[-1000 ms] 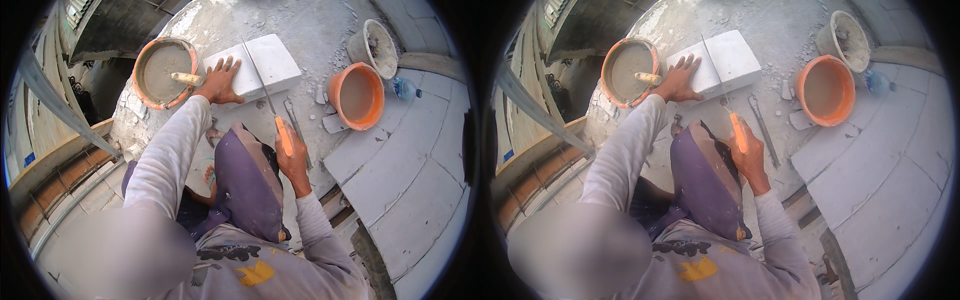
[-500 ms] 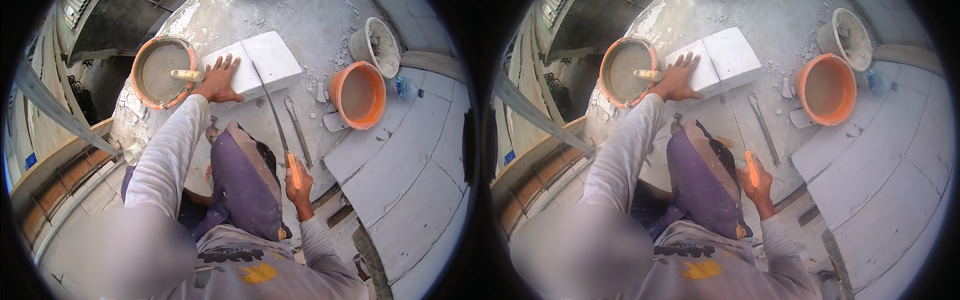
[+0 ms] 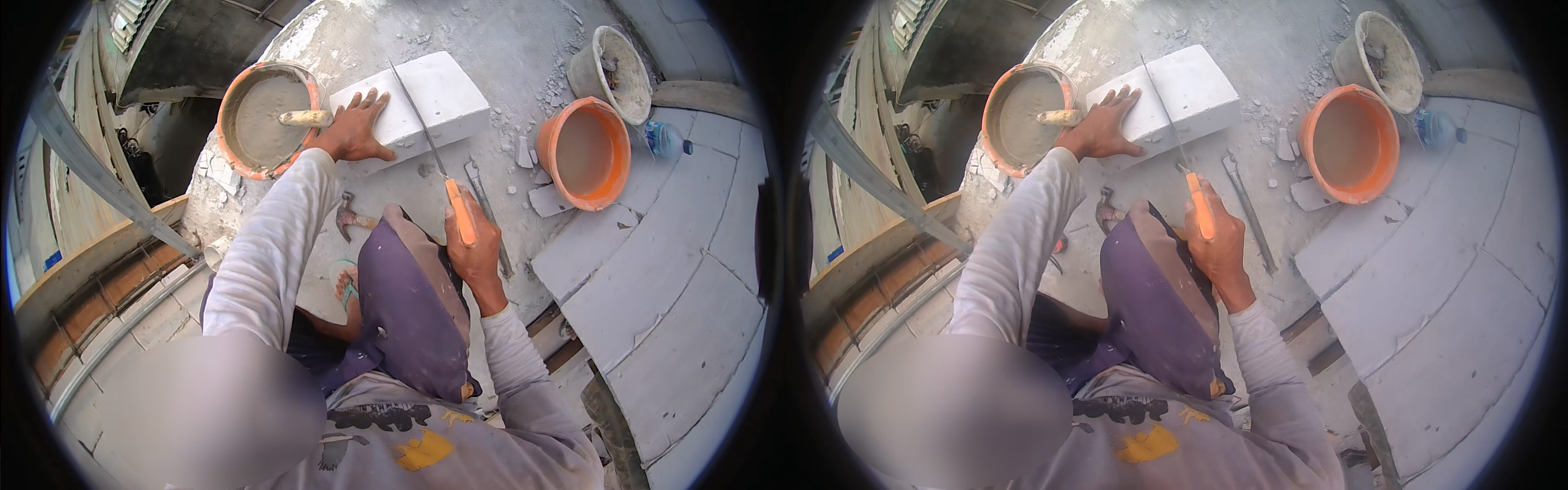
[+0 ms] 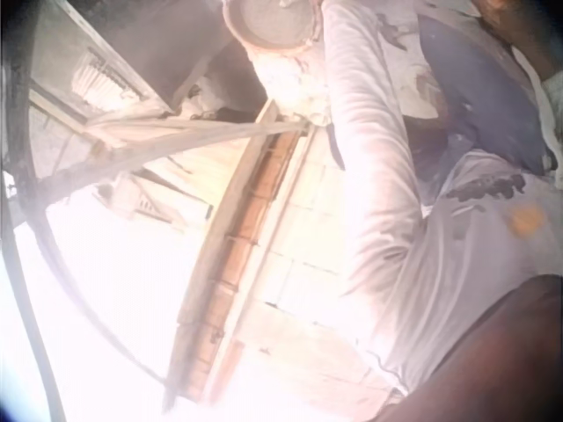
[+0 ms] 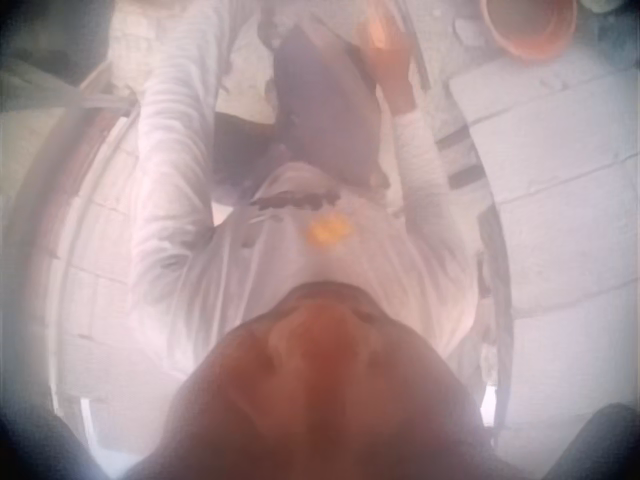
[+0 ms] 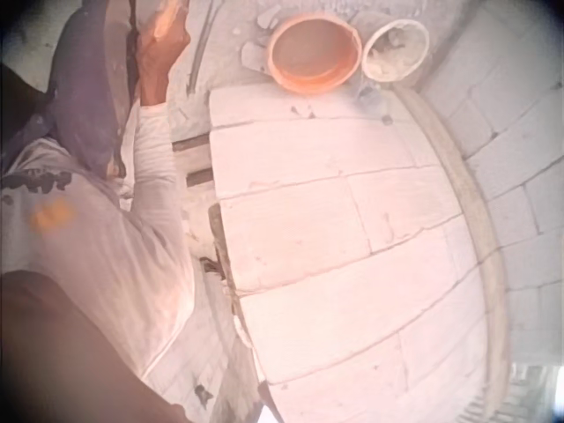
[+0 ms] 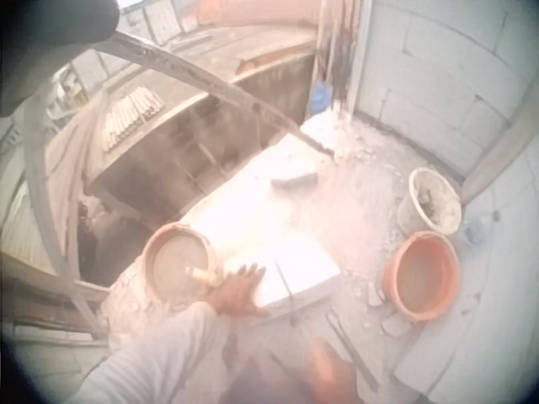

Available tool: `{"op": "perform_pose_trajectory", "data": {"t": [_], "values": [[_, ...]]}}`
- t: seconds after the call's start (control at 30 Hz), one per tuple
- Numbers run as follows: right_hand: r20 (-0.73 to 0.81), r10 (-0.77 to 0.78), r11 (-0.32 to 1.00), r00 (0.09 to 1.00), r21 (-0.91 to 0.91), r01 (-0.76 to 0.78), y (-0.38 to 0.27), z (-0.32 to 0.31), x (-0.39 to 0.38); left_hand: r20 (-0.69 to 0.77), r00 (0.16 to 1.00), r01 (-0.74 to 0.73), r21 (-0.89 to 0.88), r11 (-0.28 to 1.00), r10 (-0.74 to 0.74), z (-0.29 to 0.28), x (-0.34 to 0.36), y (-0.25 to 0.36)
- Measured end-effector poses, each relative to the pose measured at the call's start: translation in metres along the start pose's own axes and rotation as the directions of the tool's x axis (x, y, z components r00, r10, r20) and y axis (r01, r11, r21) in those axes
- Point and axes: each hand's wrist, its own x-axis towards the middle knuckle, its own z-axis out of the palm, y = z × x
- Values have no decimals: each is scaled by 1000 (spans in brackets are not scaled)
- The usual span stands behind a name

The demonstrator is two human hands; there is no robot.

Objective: The person measures and cuts a white insulation board using a tape measure and hand saw. They then apply mortar to the cut piece and fit it into a gap in the wall structure.

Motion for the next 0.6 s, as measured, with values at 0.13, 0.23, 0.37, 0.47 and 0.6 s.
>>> {"op": "perform_pose_trajectory", "data": {"t": [0.13, 0.23, 0.37, 0.47, 0.6], "values": [[-141, -202, 979, 969, -41, 199, -12, 12, 36, -256, 966, -3, 123, 992, 35, 17, -27, 48], [-48, -30, 999, 998, 11, 30, -39, 4, 42, -429, 903, 87, 128, 988, -24, 21, -31, 64], [-29, -69, 997, 997, -22, 68, -10, -19, -19, -386, 921, 105, 123, 987, -50, 13, -20, 61], [-34, -128, 990, 991, -62, 125, 26, -29, -74, -364, 930, 104, 117, 988, -55, 12, -24, 64], [41, -82, 996, 996, -42, 83, -16, -2, 40, -415, 909, 112, 155, 982, -38, 31, -23, 62]]}}
